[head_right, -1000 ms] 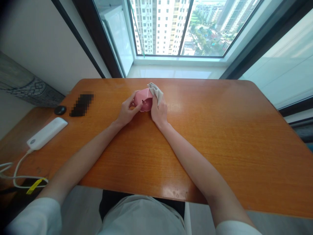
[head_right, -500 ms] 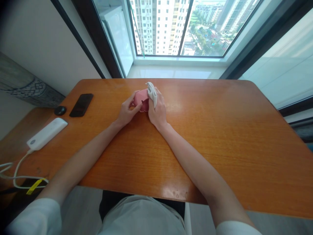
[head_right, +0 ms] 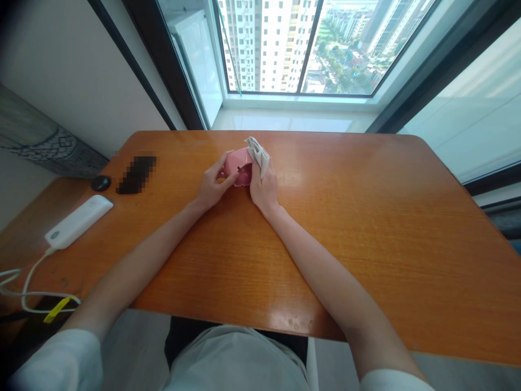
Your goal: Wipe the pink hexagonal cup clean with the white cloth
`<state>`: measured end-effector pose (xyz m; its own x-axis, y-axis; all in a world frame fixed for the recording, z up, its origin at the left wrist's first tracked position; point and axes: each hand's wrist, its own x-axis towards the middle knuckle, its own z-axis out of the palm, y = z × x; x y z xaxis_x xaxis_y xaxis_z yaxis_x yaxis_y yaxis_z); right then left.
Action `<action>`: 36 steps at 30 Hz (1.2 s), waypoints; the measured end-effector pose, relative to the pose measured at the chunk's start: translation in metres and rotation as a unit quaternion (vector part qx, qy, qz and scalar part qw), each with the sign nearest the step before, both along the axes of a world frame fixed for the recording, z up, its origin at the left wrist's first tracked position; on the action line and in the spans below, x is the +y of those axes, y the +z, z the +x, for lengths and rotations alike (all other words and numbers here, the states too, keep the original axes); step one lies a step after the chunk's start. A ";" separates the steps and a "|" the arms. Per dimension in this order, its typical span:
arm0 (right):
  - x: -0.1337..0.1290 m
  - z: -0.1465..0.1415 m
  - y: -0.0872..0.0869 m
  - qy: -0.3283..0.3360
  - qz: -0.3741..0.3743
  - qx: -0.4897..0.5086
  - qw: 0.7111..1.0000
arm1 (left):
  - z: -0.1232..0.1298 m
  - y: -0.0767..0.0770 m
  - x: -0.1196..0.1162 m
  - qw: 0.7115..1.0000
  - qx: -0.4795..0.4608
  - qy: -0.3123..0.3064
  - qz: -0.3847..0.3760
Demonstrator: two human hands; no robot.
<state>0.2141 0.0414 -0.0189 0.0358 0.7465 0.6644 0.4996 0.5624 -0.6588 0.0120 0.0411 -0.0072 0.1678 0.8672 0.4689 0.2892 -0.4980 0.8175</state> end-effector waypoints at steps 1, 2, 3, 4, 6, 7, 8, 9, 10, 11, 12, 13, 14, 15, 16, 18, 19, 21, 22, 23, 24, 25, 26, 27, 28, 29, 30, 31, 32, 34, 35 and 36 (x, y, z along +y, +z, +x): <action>-0.005 -0.001 0.003 0.001 0.008 -0.024 1.000 | -0.001 -0.001 0.000 1.000 0.000 0.000 0.002; -0.012 -0.002 0.007 0.004 0.022 -0.060 0.998 | -0.002 -0.002 0.001 1.000 -0.001 -0.002 0.006; -0.019 -0.003 0.012 0.011 0.040 -0.100 0.994 | -0.003 -0.004 0.002 1.000 -0.002 -0.004 0.012; -0.025 -0.004 0.016 0.021 0.056 -0.139 0.989 | -0.003 -0.005 0.003 1.000 -0.002 -0.008 0.018; -0.032 -0.007 0.021 0.036 0.069 -0.184 0.980 | -0.004 -0.007 0.005 1.000 -0.002 -0.015 0.027; -0.031 -0.007 0.020 0.037 0.067 -0.183 0.980 | -0.004 -0.007 0.005 1.000 -0.003 -0.013 0.026; -0.028 -0.007 0.018 0.034 0.058 -0.162 0.984 | -0.003 -0.006 0.004 1.000 -0.002 -0.008 0.022; -0.022 -0.006 0.015 0.027 0.046 -0.126 0.991 | -0.002 -0.005 0.004 1.000 -0.002 -0.002 0.016; -0.015 -0.005 0.012 0.019 0.029 -0.081 0.996 | -0.001 -0.003 0.003 1.000 -0.002 0.003 0.011; -0.008 -0.004 0.008 0.012 0.011 -0.035 0.999 | -0.001 -0.001 0.001 1.000 0.000 0.007 0.005; -0.002 -0.002 0.005 0.008 -0.008 0.002 1.000 | 0.000 0.001 0.000 1.000 0.001 0.007 0.001; 0.001 -0.001 0.003 0.007 -0.022 0.026 0.999 | 0.000 0.002 -0.001 1.000 0.001 0.006 -0.003; 0.002 0.000 0.003 0.007 -0.028 0.033 0.999 | 0.000 0.002 -0.001 1.000 0.000 0.004 -0.006; 0.000 0.000 0.004 0.010 -0.024 0.023 0.999 | 0.000 0.002 -0.001 1.000 -0.002 0.004 -0.009; -0.004 0.000 0.007 0.013 -0.009 -0.002 1.000 | -0.001 0.002 -0.001 1.000 -0.005 0.004 -0.010; -0.017 -0.002 0.013 0.021 0.032 -0.078 0.996 | -0.002 -0.001 0.001 1.000 -0.008 0.000 -0.005; -0.023 -0.004 0.016 0.025 0.048 -0.118 0.992 | -0.002 -0.002 0.002 1.000 -0.008 -0.004 0.000; -0.028 -0.005 0.019 0.027 0.063 -0.166 0.984 | -0.002 -0.004 0.003 1.000 -0.005 -0.009 0.007; -0.027 -0.005 0.018 0.023 0.062 -0.166 0.984 | -0.002 -0.004 0.003 1.000 -0.004 -0.006 0.007; -0.023 -0.005 0.016 0.016 0.058 -0.148 0.987 | -0.001 -0.003 0.003 1.000 -0.003 -0.002 0.005; -0.017 -0.004 0.012 0.009 0.048 -0.115 0.992 | -0.001 -0.002 0.002 1.000 -0.002 0.003 0.001; -0.010 -0.002 0.008 0.003 0.033 -0.073 0.997 | 0.000 -0.001 0.002 1.000 -0.001 0.006 -0.002; -0.004 -0.001 0.005 0.000 0.014 -0.028 1.000 | 0.000 0.001 0.001 1.000 0.000 0.006 -0.004; 0.001 0.001 0.002 -0.002 -0.006 0.009 1.000 | 0.000 0.002 0.000 1.000 0.002 0.005 -0.007; 0.004 0.002 0.001 -0.002 -0.022 0.032 0.999 | 0.000 0.003 -0.001 1.000 0.004 0.003 -0.008; 0.004 0.003 0.002 -0.002 -0.028 0.037 0.999 | 0.000 0.003 -0.001 1.000 0.004 0.003 -0.009; 0.000 0.003 0.004 -0.003 -0.024 0.021 0.999 | 0.000 0.002 -0.001 1.000 0.003 0.005 -0.009; -0.005 0.002 0.007 -0.001 -0.010 -0.012 1.000 | -0.001 0.001 -0.001 1.000 0.001 0.006 -0.007; -0.012 0.000 0.011 0.002 0.012 -0.055 0.998 | -0.002 0.000 0.000 1.000 -0.001 0.006 -0.002; -0.027 -0.004 0.019 0.020 0.056 -0.141 0.988 | -0.003 -0.003 0.002 1.000 -0.003 0.002 0.014; -0.032 -0.006 0.022 0.028 0.071 -0.167 0.983 | -0.003 -0.004 0.003 1.000 -0.002 0.000 0.021; -0.034 -0.008 0.024 0.032 0.079 -0.180 0.980 | -0.003 -0.004 0.004 1.000 -0.001 -0.003 0.025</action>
